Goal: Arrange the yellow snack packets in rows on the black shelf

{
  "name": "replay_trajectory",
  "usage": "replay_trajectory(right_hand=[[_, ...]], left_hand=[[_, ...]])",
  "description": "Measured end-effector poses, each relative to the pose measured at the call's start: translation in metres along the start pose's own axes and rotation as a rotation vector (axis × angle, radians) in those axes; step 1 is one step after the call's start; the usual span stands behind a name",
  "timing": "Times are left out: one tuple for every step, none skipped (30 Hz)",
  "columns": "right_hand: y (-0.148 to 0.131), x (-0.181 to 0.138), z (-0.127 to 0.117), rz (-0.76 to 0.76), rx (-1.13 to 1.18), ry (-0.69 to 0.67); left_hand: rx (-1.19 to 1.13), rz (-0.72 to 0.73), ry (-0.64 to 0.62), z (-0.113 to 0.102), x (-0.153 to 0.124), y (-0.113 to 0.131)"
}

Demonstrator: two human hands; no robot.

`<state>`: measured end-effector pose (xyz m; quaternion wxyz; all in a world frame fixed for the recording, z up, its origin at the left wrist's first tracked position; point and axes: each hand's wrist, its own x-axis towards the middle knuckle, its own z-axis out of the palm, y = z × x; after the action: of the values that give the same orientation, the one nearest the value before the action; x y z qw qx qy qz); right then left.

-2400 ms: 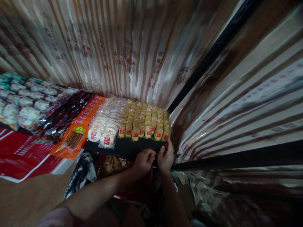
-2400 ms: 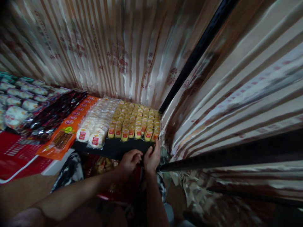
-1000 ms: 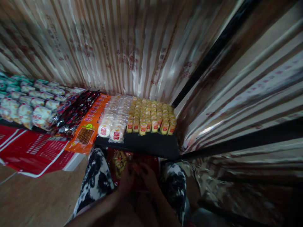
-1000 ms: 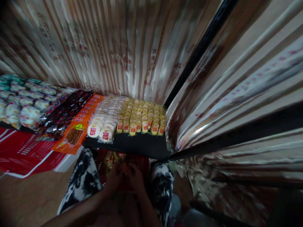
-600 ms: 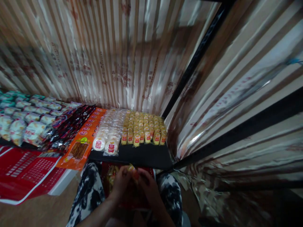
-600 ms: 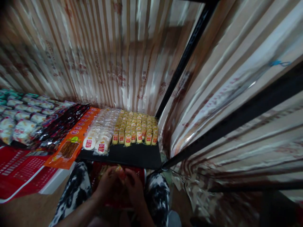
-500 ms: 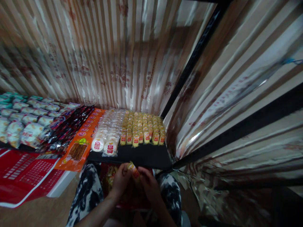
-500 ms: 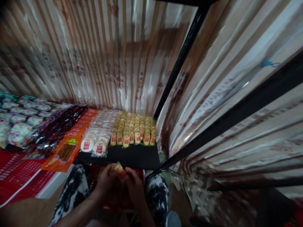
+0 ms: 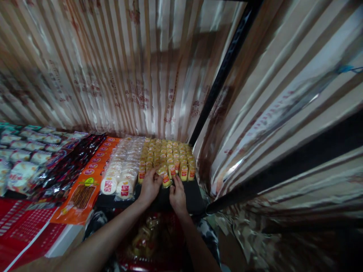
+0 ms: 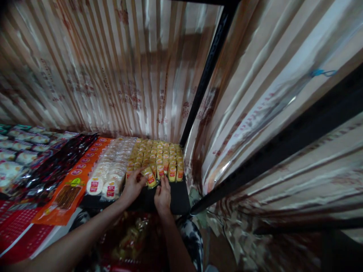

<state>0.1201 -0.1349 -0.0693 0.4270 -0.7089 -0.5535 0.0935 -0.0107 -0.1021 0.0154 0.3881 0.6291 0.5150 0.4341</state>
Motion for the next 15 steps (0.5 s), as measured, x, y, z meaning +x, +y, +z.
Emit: replay_trajectory(right_hand=[[0.001,0.001,0.004,-0.001,-0.018,0.001],[0.001,0.001,0.007,-0.006,-0.033,0.008],[0.002,0.001,0.009,-0.012,-0.045,0.019],[0.003,-0.001,0.011,-0.018,-0.056,0.030],[0.003,-0.002,0.013,-0.024,-0.068,0.040],[0.004,-0.004,0.014,-0.031,-0.081,0.047],[0.004,-0.005,0.014,-0.040,-0.097,0.049],[0.004,-0.006,0.014,-0.050,-0.112,0.047],[0.004,-0.007,0.015,-0.061,-0.126,0.042],[0.004,-0.007,0.015,-0.072,-0.137,0.033],[0.003,-0.008,0.015,-0.080,-0.144,0.026],[0.003,-0.008,0.015,-0.087,-0.148,0.021],[0.003,-0.008,0.015,-0.091,-0.149,0.020],[0.003,-0.009,0.015,-0.093,-0.147,0.023],[0.003,-0.009,0.015,-0.093,-0.146,0.031]], left_hand=[[0.022,0.015,-0.010,0.003,0.007,0.000],[0.042,0.024,-0.018,0.007,0.013,0.001],[0.061,0.032,-0.027,0.010,0.018,0.002],[0.079,0.038,-0.034,0.014,0.024,0.003],[0.096,0.045,-0.037,0.018,0.028,0.006],[0.113,0.052,-0.040,0.022,0.032,0.008],[0.129,0.058,-0.042,0.026,0.036,0.012],[0.143,0.063,-0.049,0.031,0.040,0.015],[0.157,0.067,-0.058,0.036,0.043,0.018],[0.174,0.070,-0.071,0.042,0.047,0.021],[0.196,0.077,-0.087,0.047,0.050,0.023],[0.224,0.086,-0.100,0.052,0.053,0.025],[0.260,0.099,-0.111,0.056,0.056,0.025],[0.302,0.114,-0.119,0.060,0.059,0.025],[0.347,0.132,-0.127,0.063,0.062,0.024]])
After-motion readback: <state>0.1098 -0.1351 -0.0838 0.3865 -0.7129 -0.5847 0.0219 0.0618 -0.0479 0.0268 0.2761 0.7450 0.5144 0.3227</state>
